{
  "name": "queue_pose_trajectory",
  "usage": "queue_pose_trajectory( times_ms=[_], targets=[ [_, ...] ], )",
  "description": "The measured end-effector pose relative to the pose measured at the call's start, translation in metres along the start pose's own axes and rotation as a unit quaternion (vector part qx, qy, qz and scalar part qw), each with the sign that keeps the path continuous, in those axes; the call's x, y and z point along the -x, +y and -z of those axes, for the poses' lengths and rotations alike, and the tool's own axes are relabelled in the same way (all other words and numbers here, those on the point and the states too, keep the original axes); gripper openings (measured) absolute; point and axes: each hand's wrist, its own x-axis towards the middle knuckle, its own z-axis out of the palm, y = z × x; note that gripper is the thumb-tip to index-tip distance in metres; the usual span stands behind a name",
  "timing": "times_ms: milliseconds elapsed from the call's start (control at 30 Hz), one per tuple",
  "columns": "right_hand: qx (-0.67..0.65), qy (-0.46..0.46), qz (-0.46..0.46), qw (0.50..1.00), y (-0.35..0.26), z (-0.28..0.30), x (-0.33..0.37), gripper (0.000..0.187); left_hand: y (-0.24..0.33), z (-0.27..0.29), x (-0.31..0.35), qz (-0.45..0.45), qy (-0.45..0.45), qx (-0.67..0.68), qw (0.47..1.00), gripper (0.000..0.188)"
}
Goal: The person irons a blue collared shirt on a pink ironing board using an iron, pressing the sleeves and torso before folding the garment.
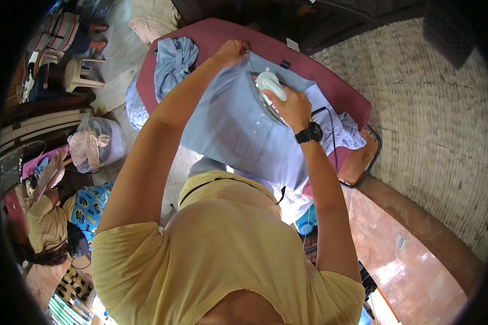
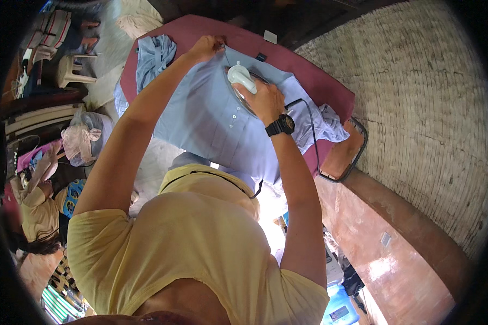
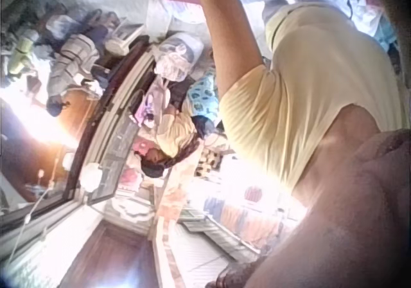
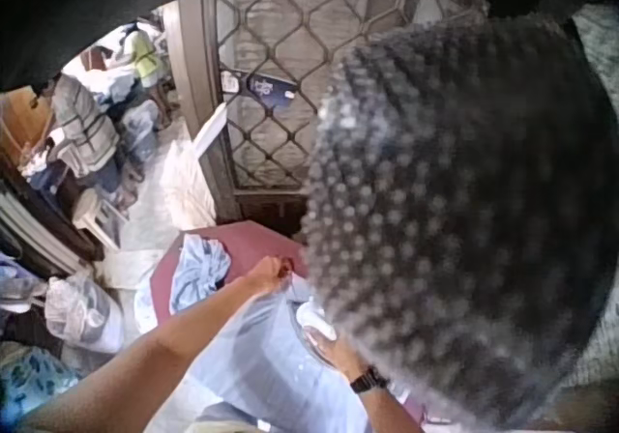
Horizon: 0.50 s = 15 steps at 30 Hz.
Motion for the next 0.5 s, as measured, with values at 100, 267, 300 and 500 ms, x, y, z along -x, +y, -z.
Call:
queue_pose_trajectory(
  times_ms=[100, 267, 300, 500],
  targets=[
    [-0.005, -0.008, -0.023, 1.000, -0.009, 0.001, -0.006, 0.065, -0.005, 0.000, 0.000, 0.037, 0.020, 0.028, 0.999, 0.027],
    [0.002, 0.004, -0.051, 0.999, -0.025, -0.008, -0.034, 0.066, -0.018, 0.008, 0.004, 0.043, 0.047, 0.051, 0.997, 0.031],
    [0.013, 0.006, -0.042, 0.999, -0.026, -0.008, -0.036, 0.067, -0.033, 0.011, 0.005, 0.032, 0.070, 0.002, 0.997, 0.033],
    [0.028, -0.001, -0.038, 0.999, -0.029, -0.007, -0.042, 0.069, -0.033, 0.066, 0.069, 0.069, -0.040, -0.014, 0.997, 0.034]
  ],
)
